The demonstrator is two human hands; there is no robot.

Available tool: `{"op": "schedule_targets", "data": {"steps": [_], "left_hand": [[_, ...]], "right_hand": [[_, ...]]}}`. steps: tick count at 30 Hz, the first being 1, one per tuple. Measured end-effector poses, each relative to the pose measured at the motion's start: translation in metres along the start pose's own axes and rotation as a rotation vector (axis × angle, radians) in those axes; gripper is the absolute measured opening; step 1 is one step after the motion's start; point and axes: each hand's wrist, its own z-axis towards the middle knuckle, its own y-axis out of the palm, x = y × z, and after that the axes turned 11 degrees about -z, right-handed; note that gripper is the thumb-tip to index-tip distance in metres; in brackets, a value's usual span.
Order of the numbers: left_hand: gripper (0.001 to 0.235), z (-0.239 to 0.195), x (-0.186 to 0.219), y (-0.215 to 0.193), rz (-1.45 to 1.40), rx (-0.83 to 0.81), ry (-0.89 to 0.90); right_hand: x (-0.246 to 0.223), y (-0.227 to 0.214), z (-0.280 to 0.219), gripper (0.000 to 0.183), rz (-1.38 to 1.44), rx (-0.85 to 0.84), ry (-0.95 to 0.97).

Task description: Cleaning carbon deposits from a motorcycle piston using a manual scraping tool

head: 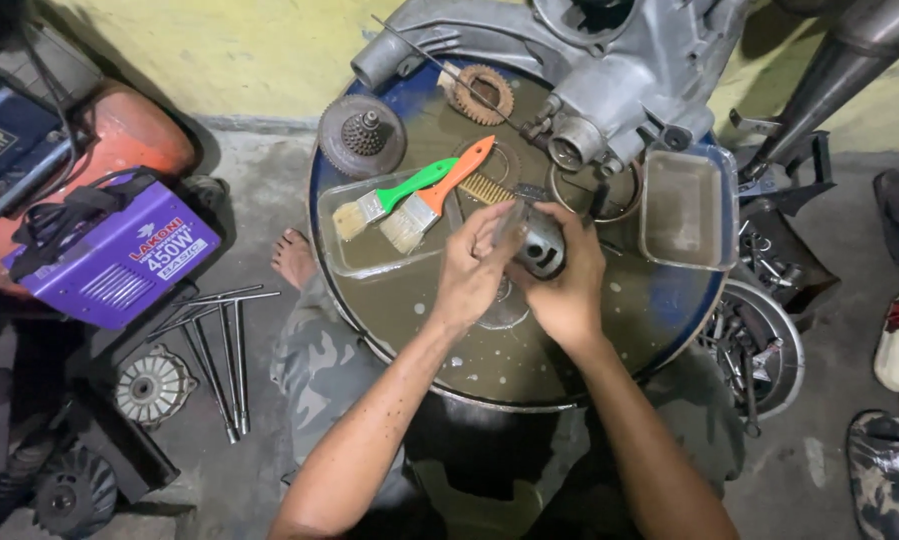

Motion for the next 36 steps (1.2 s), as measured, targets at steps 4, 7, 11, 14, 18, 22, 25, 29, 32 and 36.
{"op": "schedule_targets", "data": {"steps": [4,7,11,14,18,22,25,29,32,36], "left_hand": [[0.047,-0.003,0.013,-0.003,-0.092,0.013,-0.032],[0.043,-0.009,0.020,0.002,0.073,-0.069,0.136],[0.041,-0.022,0.044,0.019,0.363,-0.140,0.435],[0.040,-0.023,0.041,0.020,0.311,-0.249,0.462],[0.051,-0.020,0.031,0.021,0.115,-0.315,0.393],[0.048,-0.015,0.021,0.019,0.126,-0.320,0.387],[0.046,-0.006,0.009,0.012,0.176,-0.256,0.480],[0.050,0.001,0.013,0.010,0.090,-0.243,0.393],[0.053,0.005,0.010,0.012,-0.060,-0.255,0.284],[0.070,0.016,0.004,0.004,-0.344,-0.267,0.039]], "right_hand": [[0.010,0.005,-0.002,0.079,-0.050,0.025,-0.073],[0.016,0.007,-0.001,0.078,-0.054,0.058,-0.088],[0.029,0.009,0.002,0.065,-0.023,0.124,-0.100],[0.040,0.004,0.006,0.063,0.037,0.114,-0.095],[0.042,0.002,0.008,0.069,0.148,0.049,-0.065],[0.017,0.011,-0.001,0.047,0.101,0.053,-0.112],[0.004,0.016,-0.010,0.047,-0.059,0.136,-0.183],[0.008,0.020,-0.014,0.049,-0.125,0.183,-0.286],[0.003,0.013,-0.018,0.051,-0.160,0.187,-0.312],[-0.016,0.007,-0.021,0.048,-0.245,0.178,-0.409]]}}
